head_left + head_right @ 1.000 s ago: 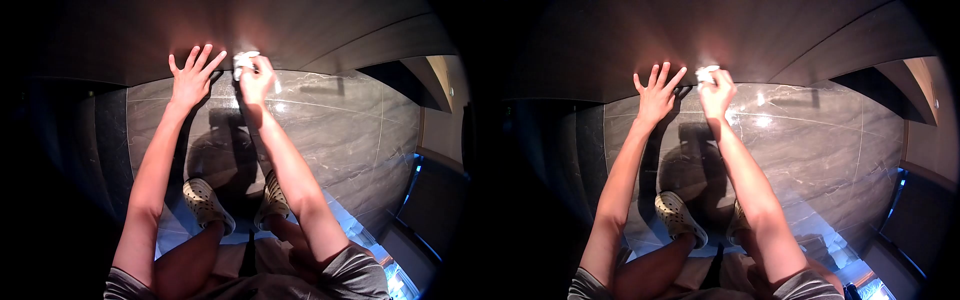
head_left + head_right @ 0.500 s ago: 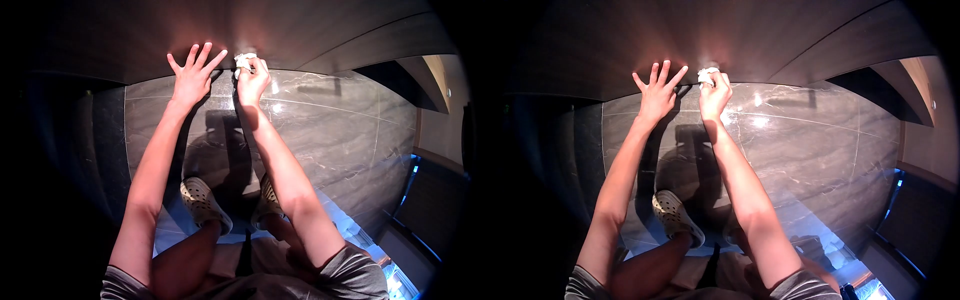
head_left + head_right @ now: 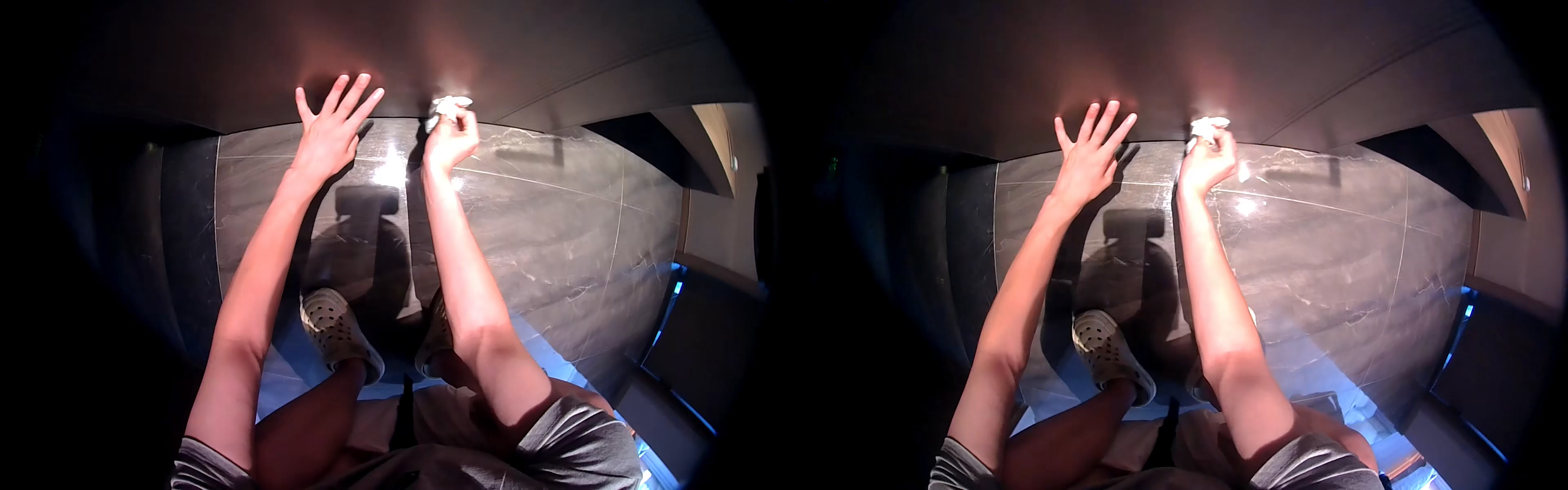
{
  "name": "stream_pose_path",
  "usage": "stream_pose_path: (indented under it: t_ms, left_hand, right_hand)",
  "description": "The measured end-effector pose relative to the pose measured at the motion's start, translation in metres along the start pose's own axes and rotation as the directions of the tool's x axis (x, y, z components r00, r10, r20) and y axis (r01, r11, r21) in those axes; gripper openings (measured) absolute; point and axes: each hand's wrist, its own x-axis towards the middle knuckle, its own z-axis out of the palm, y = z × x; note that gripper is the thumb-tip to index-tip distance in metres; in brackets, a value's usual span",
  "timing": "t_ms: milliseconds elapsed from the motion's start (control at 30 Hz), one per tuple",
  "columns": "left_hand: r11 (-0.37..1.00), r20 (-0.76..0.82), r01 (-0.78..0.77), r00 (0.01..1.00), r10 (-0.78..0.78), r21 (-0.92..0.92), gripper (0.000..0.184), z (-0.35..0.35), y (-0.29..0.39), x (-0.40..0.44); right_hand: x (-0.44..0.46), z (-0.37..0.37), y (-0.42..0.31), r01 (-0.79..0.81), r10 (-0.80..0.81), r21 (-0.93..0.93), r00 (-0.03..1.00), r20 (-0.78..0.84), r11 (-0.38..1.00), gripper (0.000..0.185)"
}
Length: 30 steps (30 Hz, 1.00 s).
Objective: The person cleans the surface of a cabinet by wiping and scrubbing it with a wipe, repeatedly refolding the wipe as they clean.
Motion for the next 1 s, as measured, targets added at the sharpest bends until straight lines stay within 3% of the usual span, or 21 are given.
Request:
stream_pose_path:
  t_ms: [100,233,300,433,500,567,633,733,867,1000]
  left_hand:
    - [1.0,-0.027,0.005,1.0,-0.005,0.006,0.088,-0.004,-0.005,-0.004]
    - [0.998,0.018,-0.013,1.0,0.011,0.067,0.086,-0.011,-0.012,-0.009]
    - [0.998,0.027,-0.01,1.0,0.009,0.061,0.084,-0.01,-0.012,-0.008]
    - [1.0,0.015,0.018,1.0,-0.018,0.011,0.079,-0.001,-0.007,-0.01]
    - [1.0,0.005,0.025,1.0,-0.025,-0.018,0.078,0.0,-0.005,-0.009]
    - [0.999,0.012,0.022,1.0,-0.021,-0.032,0.077,0.002,-0.003,-0.009]
    - [0.999,0.022,0.035,0.999,-0.034,-0.035,0.077,0.004,-0.002,-0.008]
    - [0.999,0.032,0.022,0.999,-0.021,-0.033,0.077,0.004,-0.003,-0.008]
    - [0.999,0.031,0.028,0.999,-0.027,-0.025,0.073,0.01,-0.004,-0.009]
    - [0.998,0.044,0.053,0.998,-0.052,-0.026,0.069,0.014,0.001,-0.005]
  right_hand:
    - [-0.025,0.004,0.001,0.063,-0.039,-0.104,0.975,0.217,0.993,0.016]
    - [-0.009,-0.013,0.003,0.072,-0.069,-0.009,0.984,0.165,0.997,0.02]
    - [0.016,-0.029,0.0,0.036,-0.021,-0.137,0.994,0.105,0.99,0.017]
    - [0.019,-0.028,-0.001,0.187,-0.176,-0.14,0.981,0.087,0.972,0.014]
    - [0.007,-0.019,-0.007,0.114,-0.113,-0.015,0.991,0.071,0.993,0.016]
    - [-0.007,-0.011,-0.004,0.187,-0.166,-0.159,0.977,0.137,0.969,0.017]
    - [-0.021,-0.001,-0.008,0.135,-0.113,-0.146,0.983,0.145,0.98,0.016]
    - [-0.033,-0.001,-0.013,0.223,-0.188,-0.11,0.946,0.262,0.969,0.016]
    - [-0.034,-0.006,-0.01,0.198,-0.142,-0.13,0.925,0.351,0.971,0.021]
    - [-0.041,0.011,-0.012,0.038,-0.032,-0.018,0.968,0.249,0.999,0.017]
